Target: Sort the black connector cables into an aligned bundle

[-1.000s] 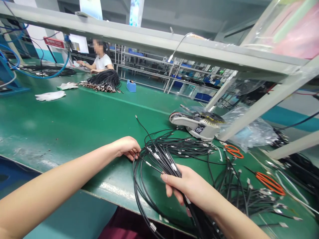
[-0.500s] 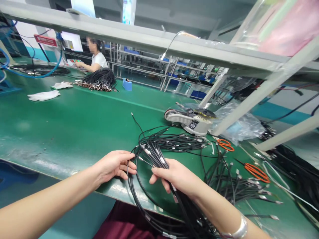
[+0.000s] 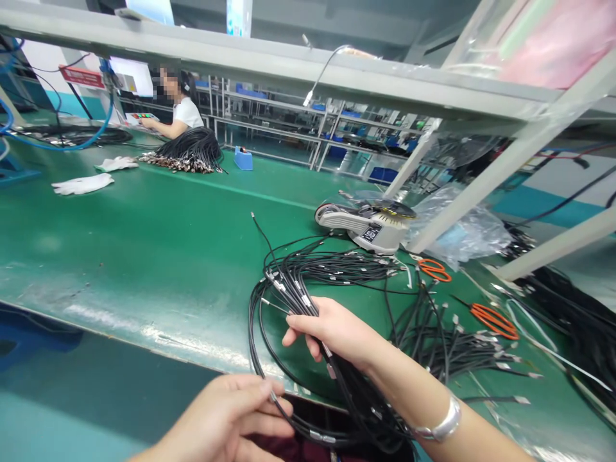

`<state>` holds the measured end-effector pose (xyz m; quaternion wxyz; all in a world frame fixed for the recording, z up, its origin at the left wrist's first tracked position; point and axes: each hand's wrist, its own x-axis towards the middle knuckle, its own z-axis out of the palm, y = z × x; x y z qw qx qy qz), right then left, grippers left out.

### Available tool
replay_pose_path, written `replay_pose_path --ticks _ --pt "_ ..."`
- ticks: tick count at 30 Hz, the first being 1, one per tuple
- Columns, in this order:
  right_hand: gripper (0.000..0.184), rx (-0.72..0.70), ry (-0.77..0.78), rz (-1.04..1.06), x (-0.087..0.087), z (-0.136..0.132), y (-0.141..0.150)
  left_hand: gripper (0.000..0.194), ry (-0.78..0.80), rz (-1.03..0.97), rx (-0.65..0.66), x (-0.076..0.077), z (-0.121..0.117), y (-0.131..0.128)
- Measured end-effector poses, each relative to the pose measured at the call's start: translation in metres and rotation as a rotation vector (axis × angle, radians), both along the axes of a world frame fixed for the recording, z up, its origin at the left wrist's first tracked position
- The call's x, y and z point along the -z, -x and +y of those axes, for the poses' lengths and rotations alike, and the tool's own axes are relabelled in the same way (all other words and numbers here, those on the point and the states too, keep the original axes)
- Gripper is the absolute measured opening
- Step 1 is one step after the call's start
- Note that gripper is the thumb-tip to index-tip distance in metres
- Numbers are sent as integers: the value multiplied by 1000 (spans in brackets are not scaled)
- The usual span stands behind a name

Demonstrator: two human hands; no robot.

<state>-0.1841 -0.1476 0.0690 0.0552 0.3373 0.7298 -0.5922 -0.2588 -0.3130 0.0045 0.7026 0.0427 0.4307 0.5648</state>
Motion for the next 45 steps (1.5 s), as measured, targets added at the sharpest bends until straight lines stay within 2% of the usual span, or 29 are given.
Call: replay_pose_path --ticks 3,5,8,12,15,19,22,24,27,30,35,39,43,45 --pt "11 -16 -11 22 3 -1 1 37 -65 -58 21 12 11 -28" --pt "10 -29 -33 30 4 -2 0 47 -136 -36 29 13 22 -43" --pt "14 -50 -81 9 4 -2 -1 55 -195 79 34 3 38 -55" --pt "18 -102 -87 7 3 0 -2 50 -200 293 24 -15 52 -52" --pt "19 -167 -75 -23 4 2 -2 46 -174 370 113 -16 54 -47" --pt "6 -201 -62 55 -3 9 -8 41 -136 421 206 -3 38 -43" --pt "6 -148 85 160 -16 18 -17 36 -153 579 271 7 10 -31" --pt "13 -74 214 196 -23 24 -22 33 -183 694 238 8 -8 -16" --pt "20 -23 304 223 -27 29 -26 30 -155 780 74 0 -19 4" --pt "16 -34 292 250 -24 29 -23 25 -155 767 -96 -15 -6 6" --pt "9 -58 279 246 -17 24 -18 25 -175 664 -130 -30 34 -19" --pt "13 -20 387 214 -12 20 -17 28 -247 532 -164 -26 54 -31" --pt "11 18 402 215 -8 16 -16 26 -328 174 -260 -21 64 -38" --pt "9 30 397 215 -7 14 -15 25 -336 97 -322 -20 68 -42"
